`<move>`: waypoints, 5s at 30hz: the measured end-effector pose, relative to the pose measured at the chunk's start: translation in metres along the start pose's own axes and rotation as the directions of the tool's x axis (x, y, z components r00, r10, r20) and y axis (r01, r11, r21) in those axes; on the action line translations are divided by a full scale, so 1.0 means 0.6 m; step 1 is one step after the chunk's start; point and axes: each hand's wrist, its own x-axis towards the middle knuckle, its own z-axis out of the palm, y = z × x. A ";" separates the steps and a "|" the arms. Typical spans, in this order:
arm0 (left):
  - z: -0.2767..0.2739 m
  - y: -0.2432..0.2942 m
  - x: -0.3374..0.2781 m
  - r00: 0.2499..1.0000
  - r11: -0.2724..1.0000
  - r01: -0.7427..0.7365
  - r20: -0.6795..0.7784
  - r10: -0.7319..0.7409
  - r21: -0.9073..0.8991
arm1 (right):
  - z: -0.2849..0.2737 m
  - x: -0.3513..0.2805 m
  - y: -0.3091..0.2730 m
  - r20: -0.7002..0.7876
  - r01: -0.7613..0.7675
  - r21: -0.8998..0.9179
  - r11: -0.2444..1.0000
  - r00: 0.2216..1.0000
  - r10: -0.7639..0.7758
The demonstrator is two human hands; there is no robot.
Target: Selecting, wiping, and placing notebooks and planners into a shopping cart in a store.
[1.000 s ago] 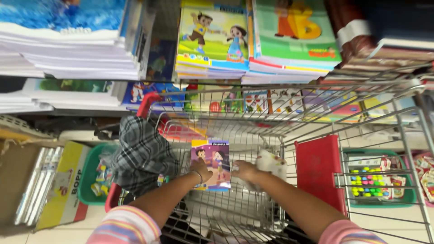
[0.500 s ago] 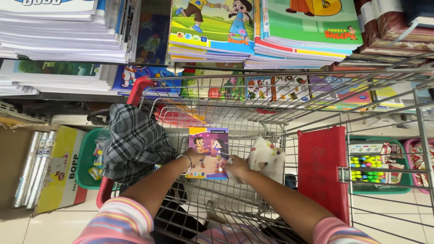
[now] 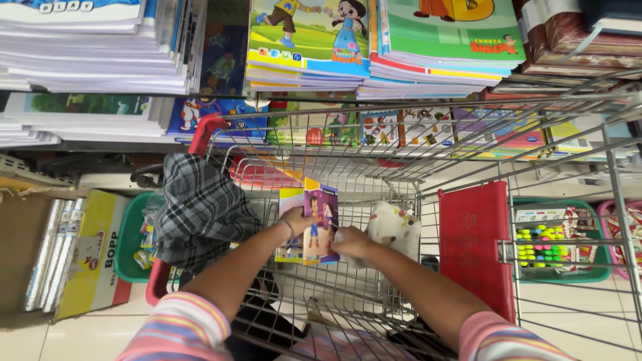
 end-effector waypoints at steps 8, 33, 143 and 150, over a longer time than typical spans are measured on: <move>0.009 0.030 0.016 0.982 0.983 -0.171 0.097 0.163 0.074 | -0.164 -0.051 -0.052 0.062 0.232 -0.337 0.912 0.972 -0.225; 0.051 0.377 -0.398 0.551 0.099 -0.058 0.051 0.833 -0.993 | -0.183 -0.489 -0.355 -0.198 0.765 -0.416 0.491 0.451 -0.870; 0.119 0.322 -0.398 0.716 0.606 -0.406 0.174 0.676 -0.684 | -0.232 -0.441 -0.341 -0.805 0.559 -0.449 0.697 0.084 -0.587; 0.146 0.268 -0.293 0.607 0.579 -0.759 -0.001 0.795 -0.299 | -0.240 -0.450 -0.347 -0.682 0.490 -0.623 0.609 0.041 -0.730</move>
